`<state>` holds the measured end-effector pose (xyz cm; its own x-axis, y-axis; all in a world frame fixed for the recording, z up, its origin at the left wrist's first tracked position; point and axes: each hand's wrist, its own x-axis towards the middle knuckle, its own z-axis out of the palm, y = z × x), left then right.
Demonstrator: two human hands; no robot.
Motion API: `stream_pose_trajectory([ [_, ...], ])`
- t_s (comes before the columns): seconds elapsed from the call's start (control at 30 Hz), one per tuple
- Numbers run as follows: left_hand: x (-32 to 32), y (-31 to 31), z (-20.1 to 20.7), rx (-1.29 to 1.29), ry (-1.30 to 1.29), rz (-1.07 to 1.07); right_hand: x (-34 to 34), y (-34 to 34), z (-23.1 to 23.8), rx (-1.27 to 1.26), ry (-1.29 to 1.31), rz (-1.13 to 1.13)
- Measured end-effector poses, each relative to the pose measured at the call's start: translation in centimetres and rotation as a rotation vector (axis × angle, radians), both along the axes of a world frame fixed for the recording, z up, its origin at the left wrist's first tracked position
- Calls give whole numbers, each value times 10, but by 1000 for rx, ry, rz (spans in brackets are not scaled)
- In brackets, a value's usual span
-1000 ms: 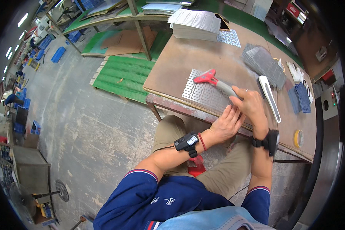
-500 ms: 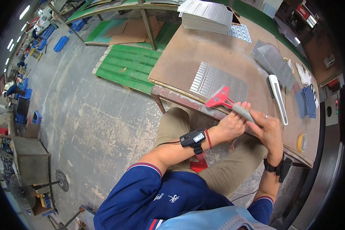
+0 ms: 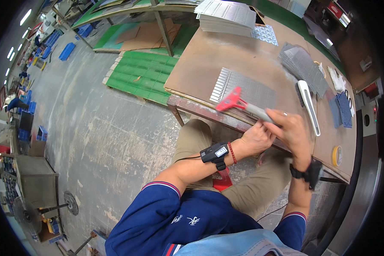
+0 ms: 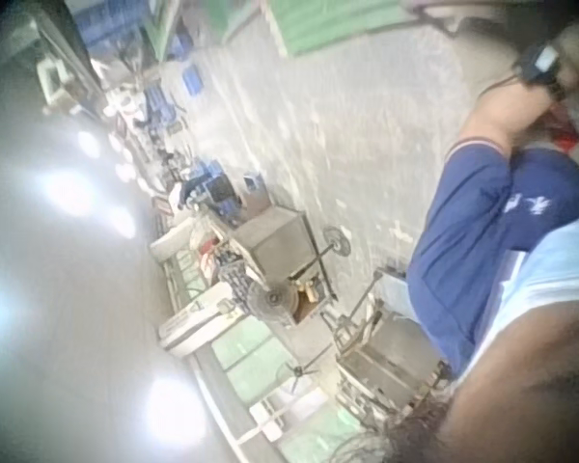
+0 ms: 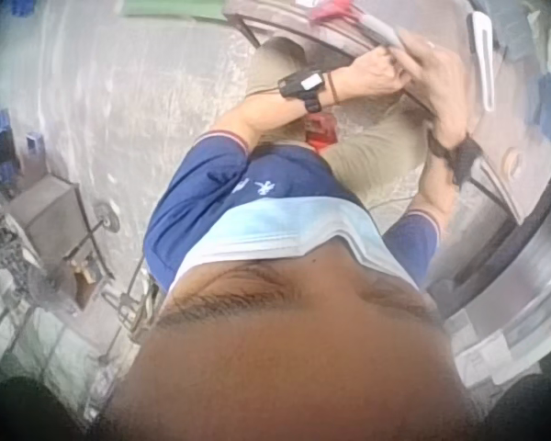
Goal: Cleaning and scraping small rectangular metal plates on a workbench using a brush and a scraper.
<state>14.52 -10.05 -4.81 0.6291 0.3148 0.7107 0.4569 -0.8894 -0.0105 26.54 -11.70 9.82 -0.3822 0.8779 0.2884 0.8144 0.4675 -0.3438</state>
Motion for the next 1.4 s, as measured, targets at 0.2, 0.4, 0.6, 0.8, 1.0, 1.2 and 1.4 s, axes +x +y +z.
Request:
stream_pose_trajectory([
  [0.2,-1,1,5,12,60,36,2,8,-8,30,4,47],
  [0.4,2,-1,-1,0,112,36,-7,2,-6,42,1,-8],
  [0.6,3,2,2,92,38,48,-8,12,-7,-12,-24,10],
  [0.8,5,1,-2,85,30,17,-12,0,-1,48,-21,-25],
  [1.0,4,1,-4,78,35,54,-17,20,-8,4,8,6],
  [1.2,0,-2,4,45,82,50,-8,2,-6,49,23,-75],
  [1.4,2,1,9,50,27,43,-18,36,-5,-46,11,-91],
])
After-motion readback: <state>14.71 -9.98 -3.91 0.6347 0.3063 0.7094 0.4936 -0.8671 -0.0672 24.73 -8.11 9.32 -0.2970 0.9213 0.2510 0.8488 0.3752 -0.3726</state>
